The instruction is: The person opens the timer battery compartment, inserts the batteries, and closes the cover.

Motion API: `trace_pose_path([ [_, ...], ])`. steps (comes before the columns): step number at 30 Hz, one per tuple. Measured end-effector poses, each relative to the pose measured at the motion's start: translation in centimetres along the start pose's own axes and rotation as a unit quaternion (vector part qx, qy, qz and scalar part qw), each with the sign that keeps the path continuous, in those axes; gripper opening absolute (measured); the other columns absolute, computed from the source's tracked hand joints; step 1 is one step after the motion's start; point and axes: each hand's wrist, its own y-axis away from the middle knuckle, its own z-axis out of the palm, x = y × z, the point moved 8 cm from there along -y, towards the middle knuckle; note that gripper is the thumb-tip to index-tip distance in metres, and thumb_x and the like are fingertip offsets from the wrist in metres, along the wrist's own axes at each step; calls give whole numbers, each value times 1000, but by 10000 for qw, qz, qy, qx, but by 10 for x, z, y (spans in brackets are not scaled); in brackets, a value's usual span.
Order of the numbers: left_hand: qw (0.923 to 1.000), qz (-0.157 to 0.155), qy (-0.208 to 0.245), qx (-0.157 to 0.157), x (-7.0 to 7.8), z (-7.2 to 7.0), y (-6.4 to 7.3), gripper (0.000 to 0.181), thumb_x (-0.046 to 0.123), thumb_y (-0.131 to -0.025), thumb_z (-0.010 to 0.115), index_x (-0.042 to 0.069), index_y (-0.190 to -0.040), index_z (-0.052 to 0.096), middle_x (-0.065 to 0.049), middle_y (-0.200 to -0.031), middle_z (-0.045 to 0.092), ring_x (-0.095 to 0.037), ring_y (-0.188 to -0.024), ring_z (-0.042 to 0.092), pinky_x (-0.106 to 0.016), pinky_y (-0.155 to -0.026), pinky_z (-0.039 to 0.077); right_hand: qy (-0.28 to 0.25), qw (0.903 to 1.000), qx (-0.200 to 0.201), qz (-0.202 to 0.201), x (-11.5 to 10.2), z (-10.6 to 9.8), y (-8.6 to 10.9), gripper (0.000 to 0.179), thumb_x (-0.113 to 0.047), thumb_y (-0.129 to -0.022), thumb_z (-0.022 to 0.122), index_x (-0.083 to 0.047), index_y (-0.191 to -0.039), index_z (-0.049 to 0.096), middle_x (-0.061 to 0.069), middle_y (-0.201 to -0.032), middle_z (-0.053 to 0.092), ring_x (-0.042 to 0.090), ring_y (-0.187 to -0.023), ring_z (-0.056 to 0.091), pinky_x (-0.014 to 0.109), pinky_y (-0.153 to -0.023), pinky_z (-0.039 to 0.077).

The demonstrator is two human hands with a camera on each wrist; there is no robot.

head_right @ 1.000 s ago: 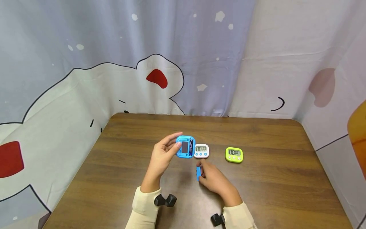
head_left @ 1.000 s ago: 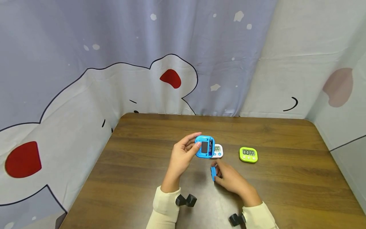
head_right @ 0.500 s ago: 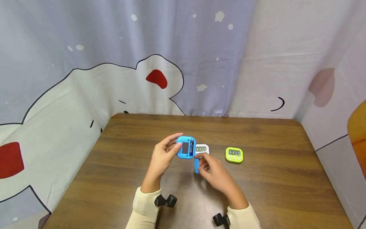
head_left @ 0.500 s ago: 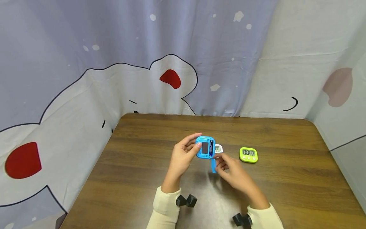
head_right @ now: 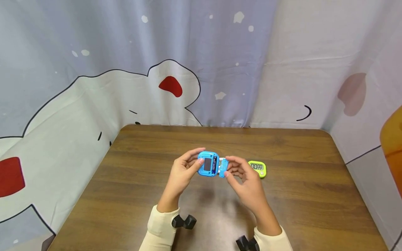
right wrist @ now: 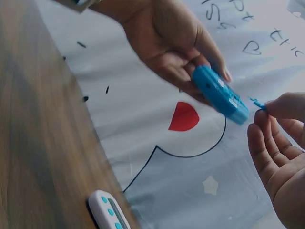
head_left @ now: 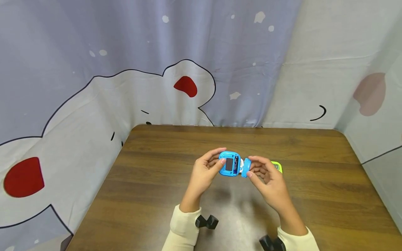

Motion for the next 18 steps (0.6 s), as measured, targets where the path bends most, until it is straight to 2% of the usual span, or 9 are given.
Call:
trace_pose_path([
  [4, 9999, 50, 19, -110, 1, 6, 1, 33, 7, -94, 64, -1, -126, 61, -18, -111, 68, -24, -97, 67, -29, -78, 56, -373, 9992, -110, 76, -2, 2, 0, 41, 8, -90, 63, 6, -130, 51, 22, -102, 55, 24, -89, 59, 27, -77, 55],
  [8, 9999, 61, -6, -158, 1, 9, 1, 33, 7, -94, 64, 0, -126, 61, -17, -112, 67, -29, -99, 67, -30, -80, 56, -370, 9990, -184, 139, 0, 5, 0, 43, 8, -91, 62, 4, -132, 52, 22, -103, 56, 24, -89, 60, 26, -76, 55],
  [18, 9998, 42, -72, -198, 3, 13, 2, 32, 8, -95, 64, 0, -126, 62, -16, -115, 67, -20, -101, 66, -31, -84, 55, -187, 9997, -21, 184, 6, 4, 0, 47, 13, -88, 62, 3, -133, 53, 18, -113, 51, 21, -90, 64, 27, -75, 56],
])
